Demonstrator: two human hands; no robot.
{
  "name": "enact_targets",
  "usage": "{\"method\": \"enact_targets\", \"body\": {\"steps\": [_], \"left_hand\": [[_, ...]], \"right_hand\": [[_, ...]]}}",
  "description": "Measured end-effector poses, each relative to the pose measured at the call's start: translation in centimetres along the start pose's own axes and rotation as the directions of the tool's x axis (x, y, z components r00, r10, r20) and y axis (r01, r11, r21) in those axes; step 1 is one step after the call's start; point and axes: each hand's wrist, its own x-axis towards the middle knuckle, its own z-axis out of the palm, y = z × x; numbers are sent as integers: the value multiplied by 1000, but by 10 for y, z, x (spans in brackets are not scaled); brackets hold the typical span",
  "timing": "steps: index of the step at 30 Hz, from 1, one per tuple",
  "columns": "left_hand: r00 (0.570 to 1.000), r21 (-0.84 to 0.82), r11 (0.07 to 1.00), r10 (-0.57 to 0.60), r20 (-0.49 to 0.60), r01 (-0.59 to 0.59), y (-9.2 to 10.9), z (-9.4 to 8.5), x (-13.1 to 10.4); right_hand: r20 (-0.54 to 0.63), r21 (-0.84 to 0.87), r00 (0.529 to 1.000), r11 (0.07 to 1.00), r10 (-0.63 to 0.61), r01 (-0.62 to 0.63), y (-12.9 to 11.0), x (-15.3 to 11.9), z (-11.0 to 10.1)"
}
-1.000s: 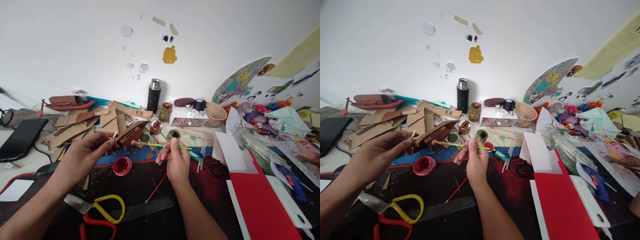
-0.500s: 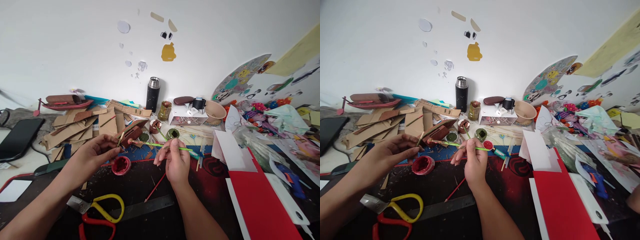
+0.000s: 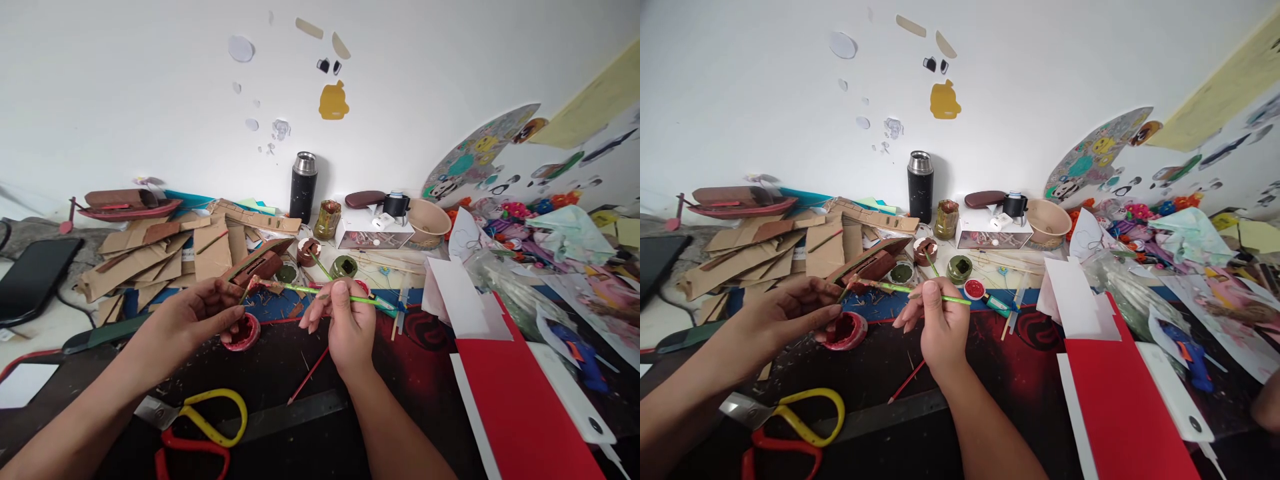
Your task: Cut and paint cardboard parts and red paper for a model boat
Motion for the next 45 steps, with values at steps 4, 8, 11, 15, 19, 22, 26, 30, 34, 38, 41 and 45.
{"method": "enact_targets", "body": {"steps": [4, 8, 11, 15, 19, 22, 26, 30, 34, 38, 41, 45], "left_hand": [[1000, -28, 999, -20, 15, 20, 1, 0, 0], [999, -51, 998, -29, 16, 30, 0, -1, 0], [999, -55, 998, -36, 5, 36, -1, -1, -1], [999, -54, 997, -49, -2, 49, -2, 0, -1], [999, -56, 997, -54, 1, 54, -1, 0, 0], [997, -72, 994, -81, 2, 81, -2, -1, -1], [996, -46, 995, -94, -6, 94, -6, -3, 0], [995, -42, 994, -98, 10, 98, -8, -4, 1], [996, -2, 996, -93, 3, 93, -11, -6, 0], [996, 13, 996, -93, 12, 93, -12, -6, 0], [995, -2, 995, -98, 19, 98, -10, -6, -1], [995, 10, 995, -96, 30, 96, -7, -6, -2]], "right_hand": [[-25, 42, 999, 999, -23, 24, -2, 1, 0], [18, 28, 1000, 1000, -2, 1, -1, -2, 0], [27, -6, 1000, 1000, 14, -14, 0, -2, 0], [-18, 2, 1000, 1000, -2, 2, 0, 1, -1], [10, 28, 1000, 1000, 7, -7, 0, 0, -1], [26, 21, 999, 1000, 22, -23, 0, -1, 0], [-21, 34, 1000, 999, 5, -4, 0, 1, -1], [4, 47, 1000, 999, 5, -5, 0, 0, -1], [13, 20, 1000, 1000, 17, -17, 0, 0, -1], [-31, 42, 999, 999, -9, 10, 0, 3, -3], [1, 69, 1000, 998, -4, 3, 0, 2, -2], [15, 48, 1000, 999, 24, -25, 0, 1, -2]]}}
